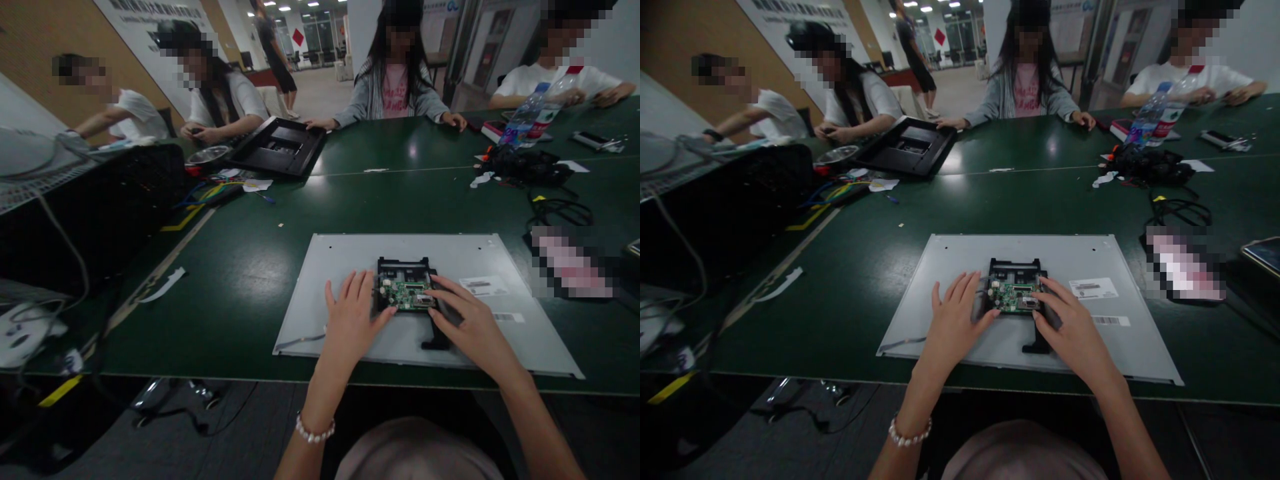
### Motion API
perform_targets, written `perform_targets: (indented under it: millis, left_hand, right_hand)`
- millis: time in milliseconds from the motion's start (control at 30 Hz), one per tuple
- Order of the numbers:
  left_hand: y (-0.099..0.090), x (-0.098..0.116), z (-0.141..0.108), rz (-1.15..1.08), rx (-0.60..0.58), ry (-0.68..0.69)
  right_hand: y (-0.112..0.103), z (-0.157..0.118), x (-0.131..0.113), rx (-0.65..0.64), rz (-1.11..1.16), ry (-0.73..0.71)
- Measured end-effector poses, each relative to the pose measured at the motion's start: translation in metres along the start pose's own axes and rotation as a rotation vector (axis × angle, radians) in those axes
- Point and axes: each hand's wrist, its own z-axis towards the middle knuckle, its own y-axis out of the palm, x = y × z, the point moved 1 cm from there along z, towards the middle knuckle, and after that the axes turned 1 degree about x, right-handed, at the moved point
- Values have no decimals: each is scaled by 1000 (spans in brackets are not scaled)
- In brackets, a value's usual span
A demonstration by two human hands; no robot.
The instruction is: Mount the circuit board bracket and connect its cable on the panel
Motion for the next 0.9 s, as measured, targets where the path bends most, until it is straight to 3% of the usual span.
perform_targets:
  millis: [233, 300, 667, 900]
  left_hand:
    - [0, -20, 1, -156, 358, -141]
    - [1, -24, 2, -192, 399, -136]
    - [8, -26, 8, -199, 247, -94]
    - [8, -26, 6, -208, 236, -85]
  right_hand:
    - [0, 4, 0, 25, -3, 15]
    - [0, 4, -1, 30, -9, 10]
    - [3, 7, 1, 34, -15, 1]
    - [4, 5, 3, 58, -17, -1]
